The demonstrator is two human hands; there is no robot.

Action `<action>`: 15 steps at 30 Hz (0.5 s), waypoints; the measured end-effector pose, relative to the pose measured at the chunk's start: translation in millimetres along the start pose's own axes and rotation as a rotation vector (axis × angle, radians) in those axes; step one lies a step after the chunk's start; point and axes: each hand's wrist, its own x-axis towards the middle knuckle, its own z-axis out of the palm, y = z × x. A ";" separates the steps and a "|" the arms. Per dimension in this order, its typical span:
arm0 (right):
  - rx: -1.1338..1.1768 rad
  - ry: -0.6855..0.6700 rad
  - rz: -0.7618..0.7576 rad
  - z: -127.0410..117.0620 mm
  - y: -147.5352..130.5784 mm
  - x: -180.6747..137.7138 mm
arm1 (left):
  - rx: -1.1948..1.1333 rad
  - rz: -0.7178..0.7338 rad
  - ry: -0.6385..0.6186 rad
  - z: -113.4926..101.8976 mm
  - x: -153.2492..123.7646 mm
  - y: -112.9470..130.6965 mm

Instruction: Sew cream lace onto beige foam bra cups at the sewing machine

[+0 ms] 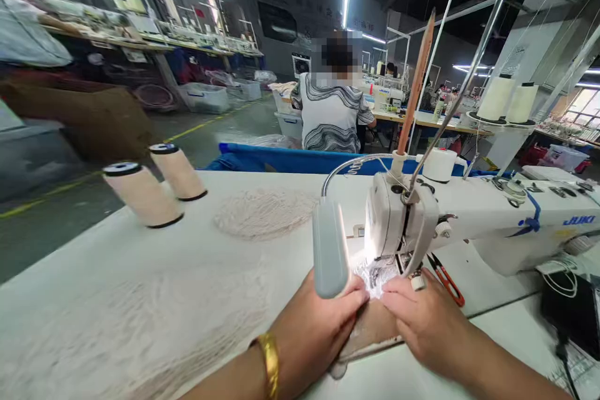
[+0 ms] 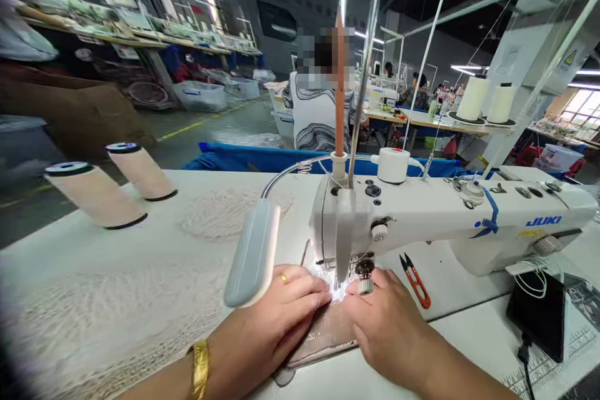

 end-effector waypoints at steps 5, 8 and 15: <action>-0.028 0.027 -0.013 -2.9 -1.5 0.0 | 0.012 -0.006 0.019 3.1 1.0 0.4; -0.022 0.049 -0.011 -4.3 -2.0 1.8 | 0.029 -0.027 0.031 8.5 -1.7 -1.5; -0.036 0.077 0.071 -5.2 -1.1 10.0 | 0.007 -0.096 -0.003 22.5 -11.1 -15.4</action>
